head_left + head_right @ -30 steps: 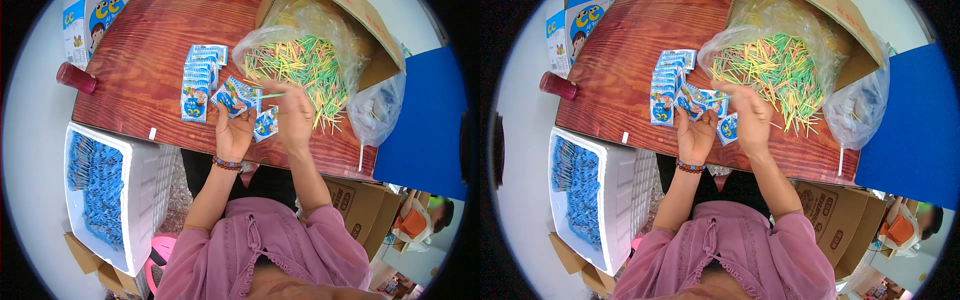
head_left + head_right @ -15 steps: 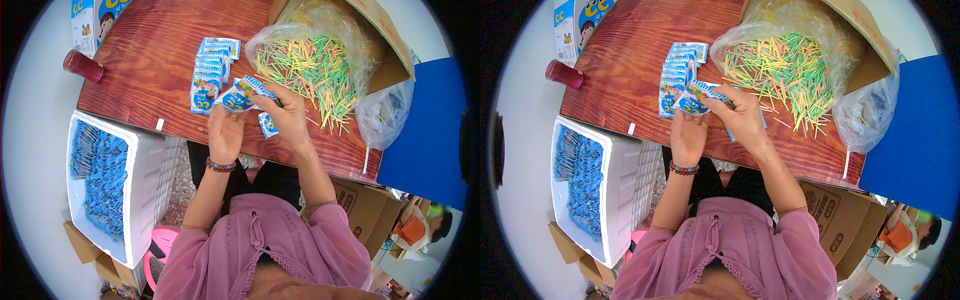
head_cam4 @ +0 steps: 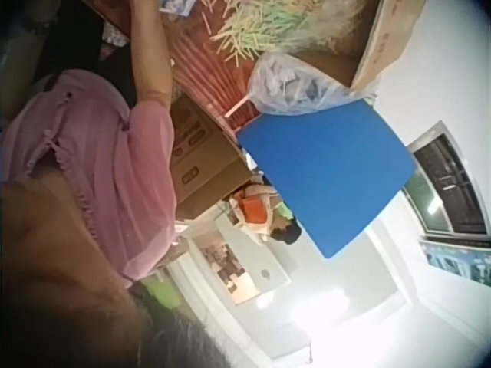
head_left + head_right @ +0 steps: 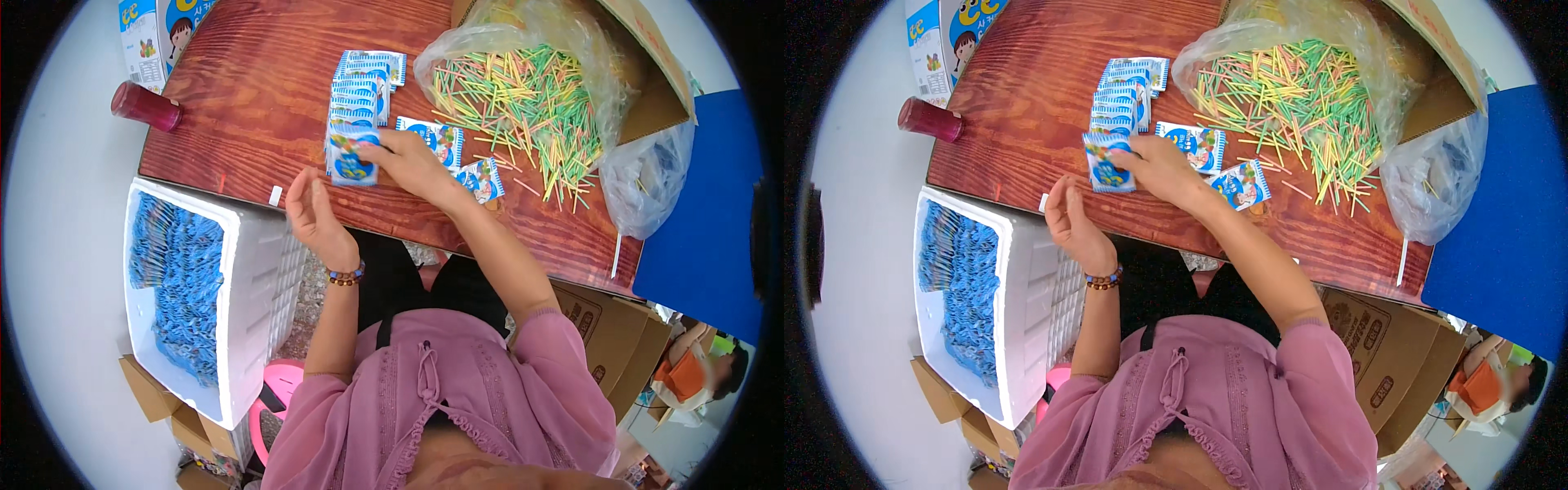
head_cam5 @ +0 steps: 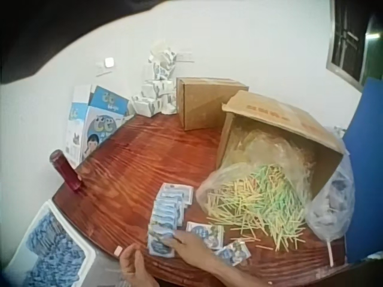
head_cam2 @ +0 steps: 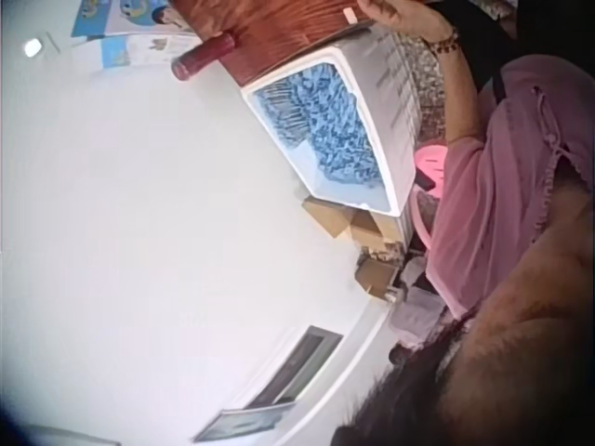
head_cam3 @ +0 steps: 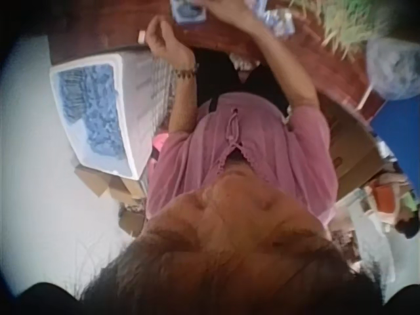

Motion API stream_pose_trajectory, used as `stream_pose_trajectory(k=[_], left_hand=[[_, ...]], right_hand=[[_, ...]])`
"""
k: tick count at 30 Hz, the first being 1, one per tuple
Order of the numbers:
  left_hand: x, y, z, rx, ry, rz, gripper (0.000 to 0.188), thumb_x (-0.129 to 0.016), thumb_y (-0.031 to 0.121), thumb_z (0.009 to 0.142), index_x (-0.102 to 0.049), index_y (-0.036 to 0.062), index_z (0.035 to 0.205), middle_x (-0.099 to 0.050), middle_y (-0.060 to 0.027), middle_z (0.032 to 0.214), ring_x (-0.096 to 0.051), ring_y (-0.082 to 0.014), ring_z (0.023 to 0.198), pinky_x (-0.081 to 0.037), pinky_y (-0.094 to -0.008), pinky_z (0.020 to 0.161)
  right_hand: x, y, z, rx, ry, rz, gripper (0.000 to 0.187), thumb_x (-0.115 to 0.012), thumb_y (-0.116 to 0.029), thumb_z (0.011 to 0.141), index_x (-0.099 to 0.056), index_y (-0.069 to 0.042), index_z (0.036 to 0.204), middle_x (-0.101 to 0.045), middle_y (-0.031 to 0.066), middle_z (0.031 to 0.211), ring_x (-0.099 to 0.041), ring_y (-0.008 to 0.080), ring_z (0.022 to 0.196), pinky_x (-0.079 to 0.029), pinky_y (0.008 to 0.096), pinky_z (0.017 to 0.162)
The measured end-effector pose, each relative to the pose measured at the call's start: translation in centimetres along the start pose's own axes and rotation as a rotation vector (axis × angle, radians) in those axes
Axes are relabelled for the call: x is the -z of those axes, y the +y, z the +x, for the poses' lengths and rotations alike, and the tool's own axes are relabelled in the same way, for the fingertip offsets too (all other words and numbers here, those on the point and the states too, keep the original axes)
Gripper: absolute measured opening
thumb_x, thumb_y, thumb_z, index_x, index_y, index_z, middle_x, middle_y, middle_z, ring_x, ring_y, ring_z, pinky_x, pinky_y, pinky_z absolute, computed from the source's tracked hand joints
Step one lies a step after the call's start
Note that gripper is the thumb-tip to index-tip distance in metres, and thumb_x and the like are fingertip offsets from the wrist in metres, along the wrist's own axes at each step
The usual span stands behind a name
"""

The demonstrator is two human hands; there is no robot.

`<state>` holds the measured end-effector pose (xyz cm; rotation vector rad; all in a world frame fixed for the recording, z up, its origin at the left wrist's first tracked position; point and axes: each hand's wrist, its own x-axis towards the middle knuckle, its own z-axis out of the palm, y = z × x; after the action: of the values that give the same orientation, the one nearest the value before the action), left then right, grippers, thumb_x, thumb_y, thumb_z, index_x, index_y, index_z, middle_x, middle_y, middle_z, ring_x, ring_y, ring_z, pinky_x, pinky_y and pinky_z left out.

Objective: Packaging small wooden sticks into blue plastic packets and organizing them into a crate.

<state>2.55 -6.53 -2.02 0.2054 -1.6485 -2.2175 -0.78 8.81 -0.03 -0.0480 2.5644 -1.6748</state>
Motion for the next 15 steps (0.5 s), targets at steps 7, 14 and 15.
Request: stream_pose_trajectory(k=[7, 14, 15], left_hand=[[0.1, -1.2, 0.8, -0.309, -0.386, 0.849, 0.031, -0.069, 0.019, 0.085, -0.062, 0.0085, 0.113, -0.057, -0.0104, 0.120, -0.050, -0.0276, 0.115, -0.034, -0.0411, 0.096], [0.4, -1.3, 0.8, -0.315, -0.361, 0.827, 0.033, -0.068, 0.019, 0.086, -0.060, 0.0084, 0.117, -0.055, -0.0101, 0.122, -0.049, -0.0272, 0.115, -0.032, -0.0416, 0.096], [0.3, -1.4, 0.8, -0.312, -0.356, 0.815, 0.033, -0.067, 0.018, 0.087, -0.060, 0.0083, 0.117, -0.055, -0.0102, 0.121, -0.049, -0.0273, 0.115, -0.032, -0.0415, 0.096]], right_hand=[[1.1, 0.0, -1.7, -0.081, 0.273, -0.249, 0.031, -0.056, -0.032, 0.093, -0.063, -0.004, 0.103, -0.066, 0.0160, 0.084, -0.065, 0.0291, 0.079, -0.048, 0.0374, 0.070], [9.9, 5.4, -10.3, -0.247, 0.431, -0.161, 0.024, -0.064, -0.022, 0.087, -0.064, -0.005, 0.103, -0.064, 0.0100, 0.087, -0.060, 0.0182, 0.077, -0.047, 0.0308, 0.070], [9.8, 5.3, -10.6, -0.253, 0.404, -0.139, 0.025, -0.067, -0.021, 0.084, -0.065, -0.005, 0.103, -0.063, 0.0094, 0.089, -0.060, 0.0188, 0.079, -0.047, 0.0312, 0.071]])
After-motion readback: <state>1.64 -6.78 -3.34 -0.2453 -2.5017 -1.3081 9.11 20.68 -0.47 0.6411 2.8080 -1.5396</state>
